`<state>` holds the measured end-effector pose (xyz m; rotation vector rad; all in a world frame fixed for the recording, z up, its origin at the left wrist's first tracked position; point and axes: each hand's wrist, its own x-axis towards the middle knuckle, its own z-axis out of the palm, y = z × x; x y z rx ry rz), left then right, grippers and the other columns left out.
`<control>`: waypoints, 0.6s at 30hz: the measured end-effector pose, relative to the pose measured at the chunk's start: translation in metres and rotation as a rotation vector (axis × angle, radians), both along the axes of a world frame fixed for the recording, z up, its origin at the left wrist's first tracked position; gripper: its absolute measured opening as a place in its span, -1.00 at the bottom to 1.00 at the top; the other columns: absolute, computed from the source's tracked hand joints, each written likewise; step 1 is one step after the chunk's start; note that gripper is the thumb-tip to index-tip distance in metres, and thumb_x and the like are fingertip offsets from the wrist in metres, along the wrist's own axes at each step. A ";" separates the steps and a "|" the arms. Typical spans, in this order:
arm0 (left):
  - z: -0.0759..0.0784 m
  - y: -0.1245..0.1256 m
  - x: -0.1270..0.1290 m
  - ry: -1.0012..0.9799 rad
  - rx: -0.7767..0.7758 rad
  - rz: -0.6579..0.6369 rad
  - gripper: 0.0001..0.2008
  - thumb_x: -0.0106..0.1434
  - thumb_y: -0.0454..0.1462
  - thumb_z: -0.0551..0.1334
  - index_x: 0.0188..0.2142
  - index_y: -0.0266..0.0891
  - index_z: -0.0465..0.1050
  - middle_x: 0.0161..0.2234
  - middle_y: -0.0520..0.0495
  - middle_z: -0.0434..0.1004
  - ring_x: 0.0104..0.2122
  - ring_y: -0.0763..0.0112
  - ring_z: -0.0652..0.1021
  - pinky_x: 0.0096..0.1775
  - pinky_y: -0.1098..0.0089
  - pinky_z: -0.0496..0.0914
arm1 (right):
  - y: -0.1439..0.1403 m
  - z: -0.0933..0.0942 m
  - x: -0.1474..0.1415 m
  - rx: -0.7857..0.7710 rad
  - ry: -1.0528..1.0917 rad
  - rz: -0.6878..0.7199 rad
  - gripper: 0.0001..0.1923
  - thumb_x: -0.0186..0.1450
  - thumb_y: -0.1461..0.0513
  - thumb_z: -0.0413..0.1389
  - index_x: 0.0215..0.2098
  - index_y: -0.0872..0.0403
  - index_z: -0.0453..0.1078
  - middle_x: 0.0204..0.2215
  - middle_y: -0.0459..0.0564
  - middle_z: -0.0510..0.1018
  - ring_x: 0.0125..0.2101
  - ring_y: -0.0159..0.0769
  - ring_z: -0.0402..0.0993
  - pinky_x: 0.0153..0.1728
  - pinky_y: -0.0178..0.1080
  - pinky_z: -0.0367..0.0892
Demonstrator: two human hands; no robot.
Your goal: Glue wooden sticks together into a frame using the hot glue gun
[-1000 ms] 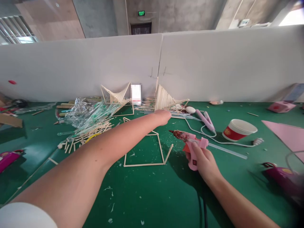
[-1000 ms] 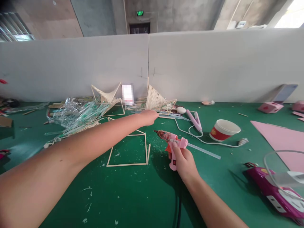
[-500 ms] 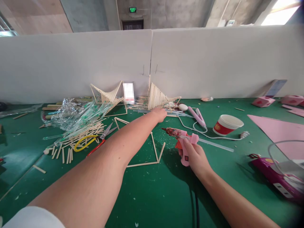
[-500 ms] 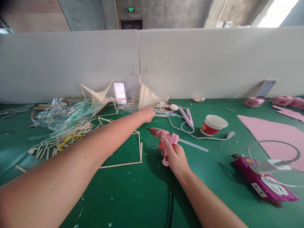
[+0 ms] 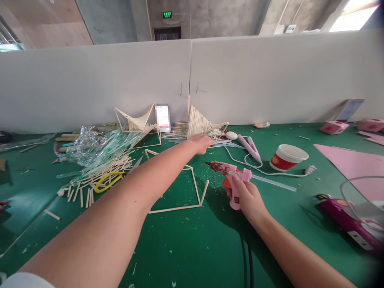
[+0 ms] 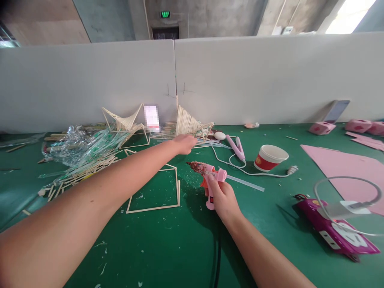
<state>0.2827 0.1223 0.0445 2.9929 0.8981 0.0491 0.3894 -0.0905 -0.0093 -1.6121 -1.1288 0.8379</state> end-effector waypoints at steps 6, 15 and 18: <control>0.040 -0.042 -0.039 -0.338 0.111 0.092 -0.87 0.33 -0.33 0.15 -0.22 -0.35 0.45 -0.20 -0.18 0.49 -0.23 0.29 0.51 -0.20 0.27 0.44 | 0.000 -0.002 0.000 0.027 0.084 -0.045 -0.42 0.23 -0.17 0.01 -0.63 0.11 0.37 -0.69 -0.04 0.43 -0.66 -0.36 0.31 -0.62 -0.31 0.20; 0.033 -0.157 -0.205 -1.192 -0.109 0.227 -0.86 0.35 -0.23 0.14 -0.26 -0.23 0.44 -0.45 0.02 0.46 -0.54 0.52 0.44 -0.46 0.45 0.38 | -0.015 0.017 -0.002 0.240 0.230 -0.181 -0.63 0.24 -0.05 0.02 -0.41 0.07 0.39 -0.63 0.01 0.43 -0.66 -0.28 0.34 -0.62 -0.19 0.24; 0.006 -0.169 -0.239 -1.137 -0.152 0.336 -0.87 0.34 -0.25 0.16 -0.28 -0.24 0.44 -0.53 0.06 0.43 -0.59 0.55 0.43 -0.48 0.49 0.37 | -0.036 0.035 -0.008 0.349 0.183 -0.257 -0.65 0.23 -0.06 0.01 -0.22 0.02 0.35 -0.49 0.01 0.46 -0.58 -0.31 0.37 -0.54 -0.20 0.31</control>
